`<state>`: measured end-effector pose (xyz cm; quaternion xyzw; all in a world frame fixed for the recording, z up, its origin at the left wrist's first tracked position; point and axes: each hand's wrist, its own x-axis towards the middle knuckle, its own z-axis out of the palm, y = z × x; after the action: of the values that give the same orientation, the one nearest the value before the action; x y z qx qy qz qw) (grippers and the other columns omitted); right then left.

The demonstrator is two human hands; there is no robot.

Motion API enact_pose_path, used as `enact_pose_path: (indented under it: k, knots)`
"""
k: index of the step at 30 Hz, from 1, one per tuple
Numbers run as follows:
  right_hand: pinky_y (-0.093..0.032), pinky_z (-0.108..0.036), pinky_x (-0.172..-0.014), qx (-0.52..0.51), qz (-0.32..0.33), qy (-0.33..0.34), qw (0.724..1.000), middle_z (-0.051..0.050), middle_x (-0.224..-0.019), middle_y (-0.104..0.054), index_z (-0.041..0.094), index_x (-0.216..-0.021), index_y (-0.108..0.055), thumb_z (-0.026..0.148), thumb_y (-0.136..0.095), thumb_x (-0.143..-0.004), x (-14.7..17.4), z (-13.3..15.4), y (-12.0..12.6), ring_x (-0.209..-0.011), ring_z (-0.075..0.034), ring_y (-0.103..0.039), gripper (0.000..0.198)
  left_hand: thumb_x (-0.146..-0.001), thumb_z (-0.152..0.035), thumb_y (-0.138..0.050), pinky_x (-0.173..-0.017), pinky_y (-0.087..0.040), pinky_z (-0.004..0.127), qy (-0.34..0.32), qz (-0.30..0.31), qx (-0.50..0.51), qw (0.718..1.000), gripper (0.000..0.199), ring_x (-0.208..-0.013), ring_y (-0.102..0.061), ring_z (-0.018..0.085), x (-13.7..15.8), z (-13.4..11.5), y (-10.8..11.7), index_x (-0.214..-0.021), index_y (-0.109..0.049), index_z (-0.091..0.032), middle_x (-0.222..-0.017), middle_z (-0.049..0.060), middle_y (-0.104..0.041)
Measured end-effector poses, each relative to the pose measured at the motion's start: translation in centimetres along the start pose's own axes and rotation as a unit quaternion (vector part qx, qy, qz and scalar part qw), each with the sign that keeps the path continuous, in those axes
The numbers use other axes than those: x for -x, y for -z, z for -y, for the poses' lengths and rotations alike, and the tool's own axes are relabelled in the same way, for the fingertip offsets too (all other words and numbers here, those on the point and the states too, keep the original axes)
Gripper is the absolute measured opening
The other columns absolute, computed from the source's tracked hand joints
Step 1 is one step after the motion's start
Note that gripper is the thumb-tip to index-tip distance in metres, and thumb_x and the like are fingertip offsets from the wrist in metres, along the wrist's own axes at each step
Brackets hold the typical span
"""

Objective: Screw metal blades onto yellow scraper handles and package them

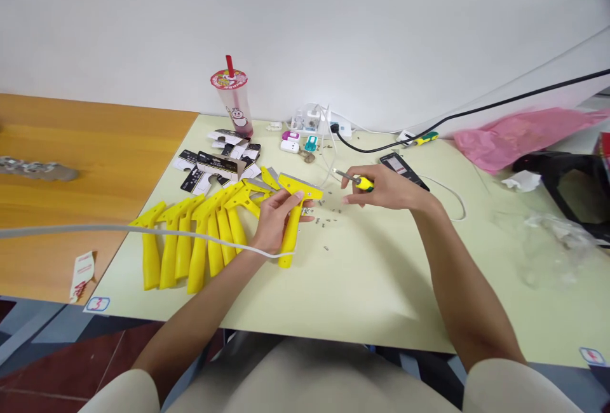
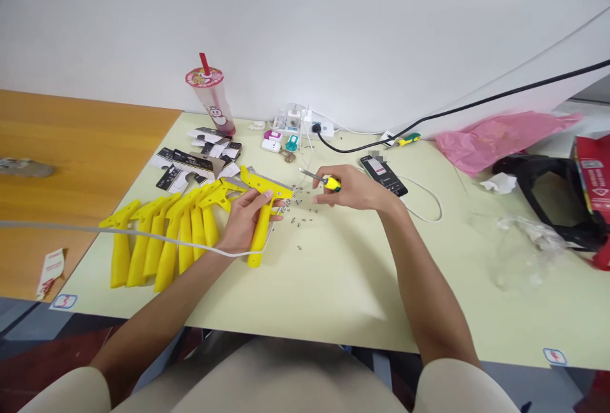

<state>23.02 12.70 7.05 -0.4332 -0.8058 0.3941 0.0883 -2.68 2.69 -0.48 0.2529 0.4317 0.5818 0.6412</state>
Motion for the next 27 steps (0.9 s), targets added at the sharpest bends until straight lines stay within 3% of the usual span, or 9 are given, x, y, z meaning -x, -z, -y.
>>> enact_pose_path:
  k: [2,4,8,14,24,27]
  knots:
    - [-0.040,-0.033,-0.063,0.001,0.075,-0.005,0.997,0.003,-0.067,-0.067,0.027,-0.102,-0.074,0.063,-0.087,-0.083,-0.3,-1.1,0.0,-0.065,-0.019,-0.063,0.042,-0.077,-0.042,-0.100,-0.076,-0.072,0.031,-0.013,-0.019,0.011,1.000,0.039,-0.107,-0.084,0.028,-0.2,0.0,0.2,-0.093,-0.073,-0.018,-0.102,0.006,-0.080]
    - [-0.039,-0.033,-0.062,0.017,0.109,-0.013,0.994,0.003,-0.065,-0.067,0.027,-0.098,-0.074,0.058,-0.085,-0.084,-0.9,-2.1,-0.4,-0.064,-0.018,-0.061,0.036,-0.078,-0.040,-0.099,-0.073,-0.071,0.029,-0.023,-0.038,0.025,0.999,0.037,-0.104,-0.083,0.026,-0.4,-0.1,0.3,-0.092,-0.073,-0.018,-0.102,0.006,-0.080]
    - [-0.040,-0.032,-0.063,0.035,0.109,-0.017,0.993,0.003,-0.066,-0.068,0.025,-0.098,-0.075,0.052,-0.080,-0.086,-2.3,-3.5,-2.0,-0.062,-0.017,-0.054,0.030,-0.080,-0.037,-0.097,-0.073,-0.070,0.027,-0.033,-0.072,0.039,0.996,0.033,-0.103,-0.083,0.024,-0.7,-0.7,0.6,-0.090,-0.072,-0.018,-0.101,0.007,-0.081]
    - [-0.043,-0.031,-0.069,0.022,0.128,0.014,0.991,0.001,-0.082,-0.071,0.025,-0.093,-0.074,0.049,-0.077,-0.085,-3.3,-4.2,-3.7,-0.070,-0.017,-0.056,0.026,-0.081,-0.040,-0.097,-0.076,-0.069,0.029,-0.043,-0.091,0.023,0.995,0.034,-0.109,-0.083,0.026,-0.9,-1.6,0.8,-0.093,-0.072,-0.020,-0.106,0.009,-0.084]
    - [-0.037,-0.033,-0.062,0.050,0.128,-0.024,0.990,-0.001,-0.072,-0.065,0.023,-0.080,-0.067,0.056,-0.077,-0.089,-3.4,-4.3,-3.4,-0.064,-0.017,-0.051,0.036,-0.084,-0.034,-0.094,-0.073,-0.070,0.027,-0.031,-0.089,0.039,0.995,0.027,-0.106,-0.083,0.024,-1.0,-1.5,0.9,-0.094,-0.074,-0.019,-0.107,0.009,-0.084]
    - [-0.040,-0.033,-0.064,0.047,0.111,-0.024,0.992,-0.002,-0.078,-0.067,0.021,-0.088,-0.071,0.062,-0.075,-0.092,-2.8,-3.5,-2.7,-0.067,-0.018,-0.053,0.041,-0.082,-0.033,-0.095,-0.073,-0.070,0.026,-0.020,-0.080,0.040,0.996,0.029,-0.104,-0.083,0.023,-1.1,-1.3,1.0,-0.094,-0.074,-0.018,-0.106,0.008,-0.083]
